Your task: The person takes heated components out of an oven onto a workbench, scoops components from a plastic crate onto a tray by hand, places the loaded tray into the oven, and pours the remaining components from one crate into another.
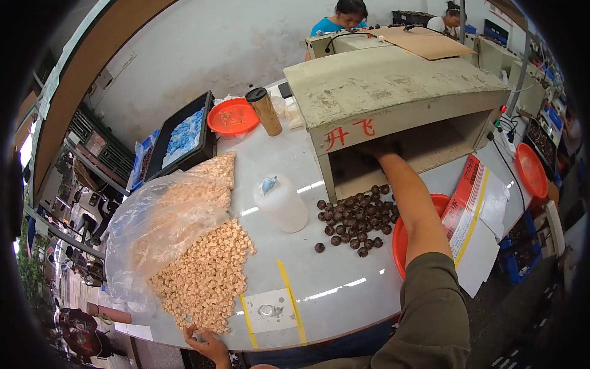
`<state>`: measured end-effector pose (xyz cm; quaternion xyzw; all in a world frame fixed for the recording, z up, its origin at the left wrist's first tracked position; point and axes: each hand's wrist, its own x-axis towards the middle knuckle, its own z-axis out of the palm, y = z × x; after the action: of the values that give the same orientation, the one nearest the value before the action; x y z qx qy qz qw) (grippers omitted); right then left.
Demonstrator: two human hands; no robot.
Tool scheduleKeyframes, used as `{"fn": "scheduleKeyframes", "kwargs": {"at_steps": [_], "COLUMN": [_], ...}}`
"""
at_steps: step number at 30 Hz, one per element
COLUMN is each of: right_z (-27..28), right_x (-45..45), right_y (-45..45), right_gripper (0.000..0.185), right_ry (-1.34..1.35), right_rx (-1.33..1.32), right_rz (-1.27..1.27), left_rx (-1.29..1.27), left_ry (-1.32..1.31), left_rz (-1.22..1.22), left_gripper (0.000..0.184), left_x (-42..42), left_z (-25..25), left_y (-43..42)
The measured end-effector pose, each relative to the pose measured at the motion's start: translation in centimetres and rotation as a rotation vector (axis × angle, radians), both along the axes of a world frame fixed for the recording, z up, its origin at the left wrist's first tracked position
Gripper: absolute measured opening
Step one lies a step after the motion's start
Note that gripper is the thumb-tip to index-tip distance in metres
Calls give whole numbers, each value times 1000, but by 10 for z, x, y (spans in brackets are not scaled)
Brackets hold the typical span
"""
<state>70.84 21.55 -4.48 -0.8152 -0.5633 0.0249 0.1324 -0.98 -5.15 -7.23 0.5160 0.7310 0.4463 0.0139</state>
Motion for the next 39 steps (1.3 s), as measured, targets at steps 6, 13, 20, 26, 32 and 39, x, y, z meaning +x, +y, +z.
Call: {"fn": "scheduleKeyframes", "kwargs": {"at_steps": [6, 13, 20, 26, 32, 39], "right_z": [7, 54, 49, 48, 80, 59], "right_x": [-59, -129, -192, -219, -173, -27], "right_y": [-35, -125, -155, -172, -168, -108], "right_gripper": [89, 76, 59, 55, 56, 77], "right_ry": [-101, 53, 50, 7, 53, -2], "right_rx": [37, -273, -44, 6, -3, -157], "right_rz": [110, -105, -76, -103, -115, -379], "left_rx": [57, 104, 181, 200, 156, 131], "left_ry": [22, 51, 46, 62, 62, 26], "left_rz": [-54, -74, -112, -127, -94, -50], "left_gripper": [56, 61, 60, 64, 63, 61], "left_x": [-7, -7, -13, -15, -11, -8], "left_z": [-6, -2, -7, -8, -4, -7], "left_y": [-1, -4, -3, -4, -4, -3]}}
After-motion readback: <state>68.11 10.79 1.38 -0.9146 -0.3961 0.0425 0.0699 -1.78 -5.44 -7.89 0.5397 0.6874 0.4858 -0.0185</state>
